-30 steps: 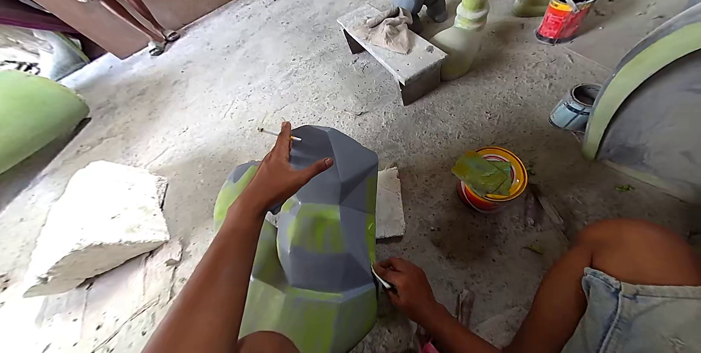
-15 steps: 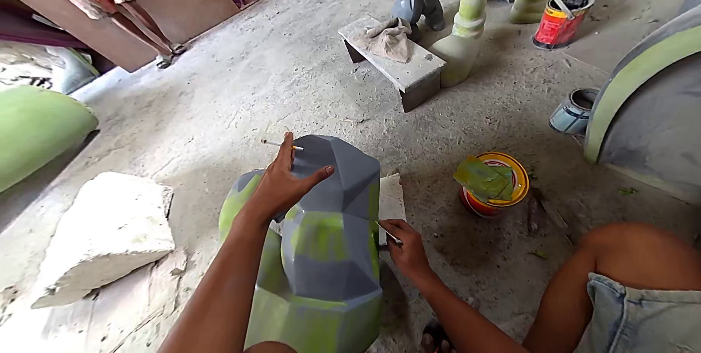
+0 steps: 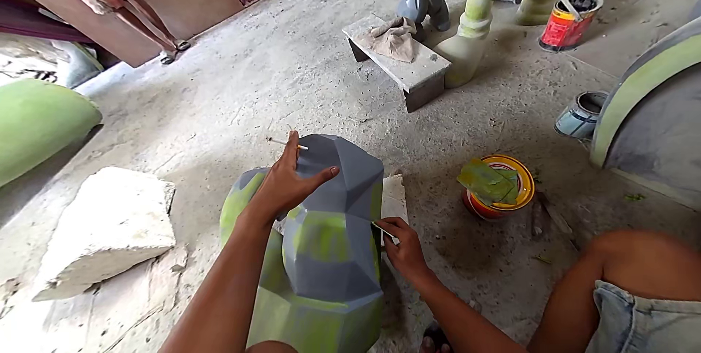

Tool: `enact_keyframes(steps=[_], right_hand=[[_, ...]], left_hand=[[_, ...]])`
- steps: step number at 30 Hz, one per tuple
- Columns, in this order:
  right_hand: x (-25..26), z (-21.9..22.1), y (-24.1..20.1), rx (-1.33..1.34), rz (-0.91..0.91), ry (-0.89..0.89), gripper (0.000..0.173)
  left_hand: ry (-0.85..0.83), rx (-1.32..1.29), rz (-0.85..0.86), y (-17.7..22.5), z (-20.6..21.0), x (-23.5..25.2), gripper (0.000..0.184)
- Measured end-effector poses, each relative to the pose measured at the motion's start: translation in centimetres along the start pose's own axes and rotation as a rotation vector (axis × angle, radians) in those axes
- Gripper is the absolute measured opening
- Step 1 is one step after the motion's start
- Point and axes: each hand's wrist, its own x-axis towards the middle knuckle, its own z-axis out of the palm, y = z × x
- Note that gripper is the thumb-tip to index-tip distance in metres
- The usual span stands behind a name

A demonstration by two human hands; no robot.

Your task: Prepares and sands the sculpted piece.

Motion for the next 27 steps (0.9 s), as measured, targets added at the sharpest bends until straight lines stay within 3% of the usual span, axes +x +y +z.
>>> enact_keyframes(steps=[10,27], right_hand=[[-1.8,-0.7,-0.7,0.032,0.040,-0.174,0.035],[-8.7,-0.7,-1.2,0.111,0.085,-0.257,0.036]], left_hand=[[-0.021,0.095,-0.004,0.2,0.1,0.4,0.135],[-0.041,0.063,-0.012,0.3,-0.1,0.4,0.137]])
